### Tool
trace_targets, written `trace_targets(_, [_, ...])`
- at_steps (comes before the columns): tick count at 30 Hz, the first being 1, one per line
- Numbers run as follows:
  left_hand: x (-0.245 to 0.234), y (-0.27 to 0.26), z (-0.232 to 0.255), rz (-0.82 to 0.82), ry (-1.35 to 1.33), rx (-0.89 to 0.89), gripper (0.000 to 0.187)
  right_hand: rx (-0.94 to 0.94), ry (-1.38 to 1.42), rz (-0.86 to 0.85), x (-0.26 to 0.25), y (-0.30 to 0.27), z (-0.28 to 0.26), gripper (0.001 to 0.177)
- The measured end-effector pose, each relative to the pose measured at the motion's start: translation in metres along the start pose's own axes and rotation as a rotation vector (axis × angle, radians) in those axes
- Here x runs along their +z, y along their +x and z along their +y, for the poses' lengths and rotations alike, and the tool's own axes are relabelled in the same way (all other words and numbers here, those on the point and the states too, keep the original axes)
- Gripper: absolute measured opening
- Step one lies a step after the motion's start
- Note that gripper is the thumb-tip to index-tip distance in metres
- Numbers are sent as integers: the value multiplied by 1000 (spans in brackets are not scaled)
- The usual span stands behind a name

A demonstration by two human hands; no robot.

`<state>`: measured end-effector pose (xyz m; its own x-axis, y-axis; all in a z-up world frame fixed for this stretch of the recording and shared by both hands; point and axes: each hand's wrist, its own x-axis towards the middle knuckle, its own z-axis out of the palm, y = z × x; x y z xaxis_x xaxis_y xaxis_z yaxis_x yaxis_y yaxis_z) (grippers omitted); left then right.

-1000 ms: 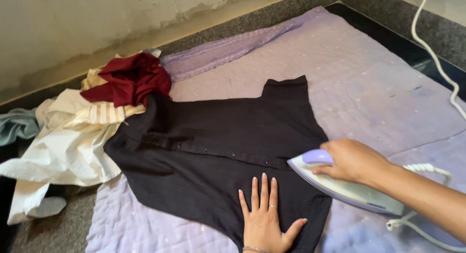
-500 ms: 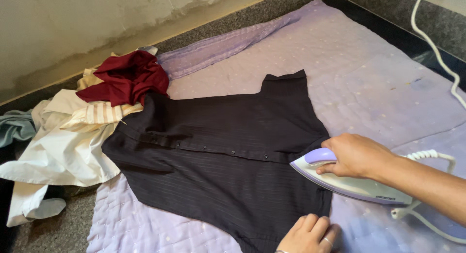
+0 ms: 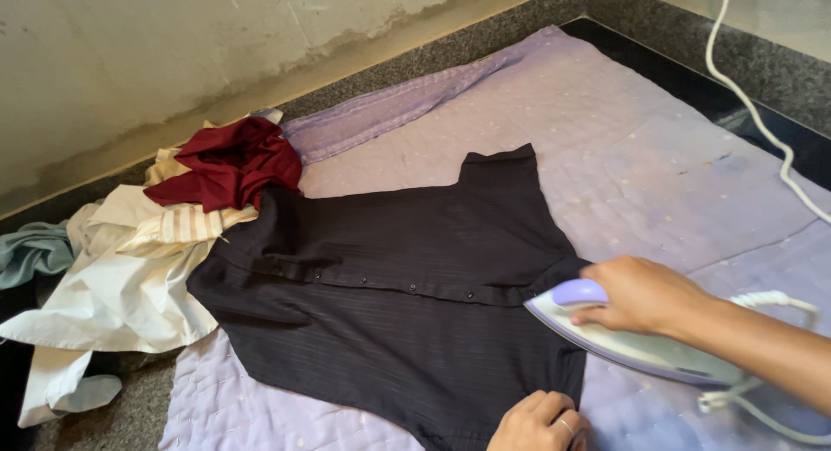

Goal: The person irons a black short-sleeved shirt on a bed, smoothing the front, back, and sleeves with a handheld iron. The shirt is flipped and repositioned several times to cover all areas.

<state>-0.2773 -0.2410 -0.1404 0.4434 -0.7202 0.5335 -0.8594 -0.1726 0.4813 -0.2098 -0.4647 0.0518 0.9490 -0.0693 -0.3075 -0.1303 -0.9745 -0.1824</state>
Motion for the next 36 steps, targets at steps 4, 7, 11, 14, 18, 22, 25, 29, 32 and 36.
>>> trace_targets(4, [-10, 11, 9, 9, -100, -123, 12, 56, 16, -22, 3, 12, -7, 52])
trace_targets(7, [-30, 23, 10, -13, -175, -227, 12, 36, -4, -12, 14, 1, 8, 50])
trace_targets(11, [-59, 39, 3, 55, -111, -330, 19, 100, -7, -106, 27, -17, 44, 52])
trace_targets(14, [-67, 57, -7, 189, 58, -370, 29, 85, 155, -137, 24, -25, 66, 50])
trace_targets(18, [-55, 76, -15, 141, 126, -339, 58, 207, 437, 7, -2, -20, 75, 50])
trace_targets(22, [-40, 73, -8, 90, 269, -264, 65, 94, 173, 43, -34, 18, 49, 57])
trace_targets(25, [-40, 61, -4, 79, 216, -228, 56, 109, 57, 27, -33, 40, 30, 60])
trace_targets(29, [-38, 52, -2, 117, 68, -324, 47, 86, 33, 51, -12, 51, 34, 65])
trace_targets(32, [-39, 53, -2, 117, 45, -325, 44, 17, 7, 18, -2, 42, 59, 64])
trace_targets(36, [-48, 58, 2, 122, 56, -305, 44, 26, -78, -50, -4, 37, 68, 57])
